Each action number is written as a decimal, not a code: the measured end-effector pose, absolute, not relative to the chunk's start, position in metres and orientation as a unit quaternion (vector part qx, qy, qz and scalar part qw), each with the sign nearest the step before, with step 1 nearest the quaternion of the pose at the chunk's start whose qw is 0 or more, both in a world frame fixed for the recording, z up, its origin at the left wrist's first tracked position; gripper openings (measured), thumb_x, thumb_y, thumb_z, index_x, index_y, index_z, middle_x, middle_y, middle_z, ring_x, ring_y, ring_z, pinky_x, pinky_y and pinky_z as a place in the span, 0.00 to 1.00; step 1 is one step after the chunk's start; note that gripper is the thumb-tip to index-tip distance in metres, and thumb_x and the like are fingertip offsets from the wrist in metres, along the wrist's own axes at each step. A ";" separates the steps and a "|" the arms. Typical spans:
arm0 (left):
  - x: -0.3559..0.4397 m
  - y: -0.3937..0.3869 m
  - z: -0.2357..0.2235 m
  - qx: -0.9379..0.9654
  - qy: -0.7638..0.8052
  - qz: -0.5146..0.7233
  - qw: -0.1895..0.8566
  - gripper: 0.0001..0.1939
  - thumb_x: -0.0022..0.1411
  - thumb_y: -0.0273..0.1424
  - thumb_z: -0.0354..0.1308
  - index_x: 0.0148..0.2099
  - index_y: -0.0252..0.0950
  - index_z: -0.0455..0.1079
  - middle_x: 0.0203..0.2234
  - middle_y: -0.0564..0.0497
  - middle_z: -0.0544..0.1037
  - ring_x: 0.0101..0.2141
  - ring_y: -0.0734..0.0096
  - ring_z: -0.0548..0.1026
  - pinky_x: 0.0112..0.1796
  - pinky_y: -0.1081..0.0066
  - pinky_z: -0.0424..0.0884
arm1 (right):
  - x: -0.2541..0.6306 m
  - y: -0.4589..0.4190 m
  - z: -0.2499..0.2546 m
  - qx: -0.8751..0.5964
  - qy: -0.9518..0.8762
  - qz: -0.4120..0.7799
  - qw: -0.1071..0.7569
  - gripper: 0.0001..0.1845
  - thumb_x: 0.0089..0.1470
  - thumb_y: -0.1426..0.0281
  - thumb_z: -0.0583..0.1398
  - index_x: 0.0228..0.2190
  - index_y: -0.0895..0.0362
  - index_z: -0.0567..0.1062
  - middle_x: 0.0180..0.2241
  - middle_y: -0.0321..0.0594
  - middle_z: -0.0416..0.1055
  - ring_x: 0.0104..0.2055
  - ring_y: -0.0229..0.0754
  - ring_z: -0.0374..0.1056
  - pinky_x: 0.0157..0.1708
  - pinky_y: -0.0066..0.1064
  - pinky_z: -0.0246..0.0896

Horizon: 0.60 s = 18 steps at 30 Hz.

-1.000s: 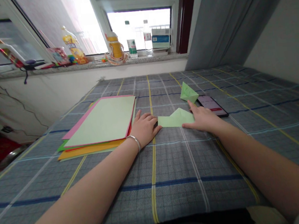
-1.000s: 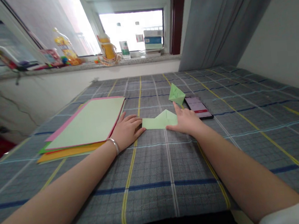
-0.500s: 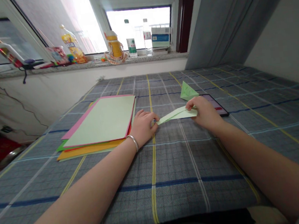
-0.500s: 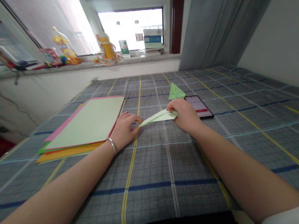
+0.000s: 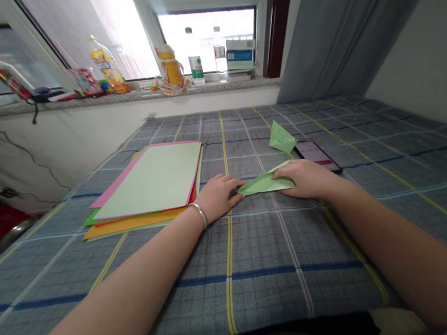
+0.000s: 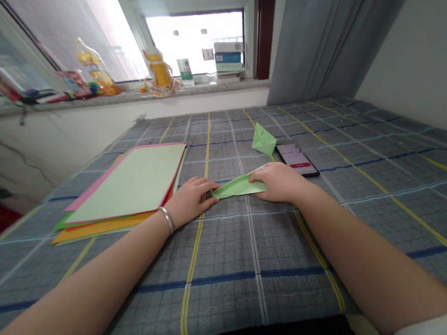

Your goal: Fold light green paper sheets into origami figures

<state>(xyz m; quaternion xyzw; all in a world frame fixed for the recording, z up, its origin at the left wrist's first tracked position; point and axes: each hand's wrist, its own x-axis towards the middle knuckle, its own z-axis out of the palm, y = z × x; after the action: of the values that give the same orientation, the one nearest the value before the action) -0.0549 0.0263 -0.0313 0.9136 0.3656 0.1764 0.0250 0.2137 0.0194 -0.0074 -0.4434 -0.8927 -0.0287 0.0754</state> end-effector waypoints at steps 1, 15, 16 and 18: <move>-0.055 0.026 -0.031 0.913 0.366 0.177 0.026 0.14 0.60 0.34 0.59 0.49 0.38 0.70 0.39 0.49 0.76 0.40 0.65 0.71 0.45 0.65 0.67 | 0.211 0.017 -0.007 -0.437 -0.896 -0.025 0.073 0.20 0.49 0.62 0.61 0.44 0.55 0.76 0.44 0.43 0.75 0.46 0.48 0.69 0.46 0.37 0.60; -0.043 0.021 -0.031 0.877 0.430 0.198 0.080 0.07 0.56 0.34 0.62 0.37 0.38 0.75 0.27 0.53 0.77 0.32 0.67 0.72 0.38 0.68 0.66 | 0.161 -0.006 -0.011 -0.447 -0.888 -0.070 0.079 0.14 0.57 0.60 0.57 0.37 0.57 0.76 0.39 0.45 0.74 0.44 0.48 0.67 0.41 0.36 0.59; -0.043 0.020 -0.031 0.873 0.437 0.199 0.087 0.07 0.56 0.34 0.63 0.36 0.38 0.75 0.27 0.53 0.77 0.31 0.68 0.72 0.37 0.69 0.66 | 0.159 -0.006 -0.012 -0.447 -0.888 -0.069 0.083 0.14 0.57 0.60 0.56 0.36 0.57 0.76 0.38 0.45 0.74 0.43 0.47 0.67 0.41 0.35 0.59; -0.042 0.020 -0.031 0.865 0.450 0.201 0.099 0.06 0.55 0.34 0.63 0.35 0.38 0.75 0.27 0.53 0.77 0.31 0.68 0.72 0.36 0.69 0.66 | 0.156 -0.006 -0.014 -0.448 -0.886 -0.066 0.096 0.14 0.59 0.61 0.55 0.36 0.56 0.76 0.37 0.44 0.74 0.43 0.46 0.67 0.40 0.34 0.58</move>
<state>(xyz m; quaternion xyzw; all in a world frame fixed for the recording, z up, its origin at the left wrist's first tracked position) -0.0422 0.0203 -0.0309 0.8645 0.4502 0.2007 0.0985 0.1557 -0.0057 -0.0139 -0.4481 -0.8863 -0.0662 0.0961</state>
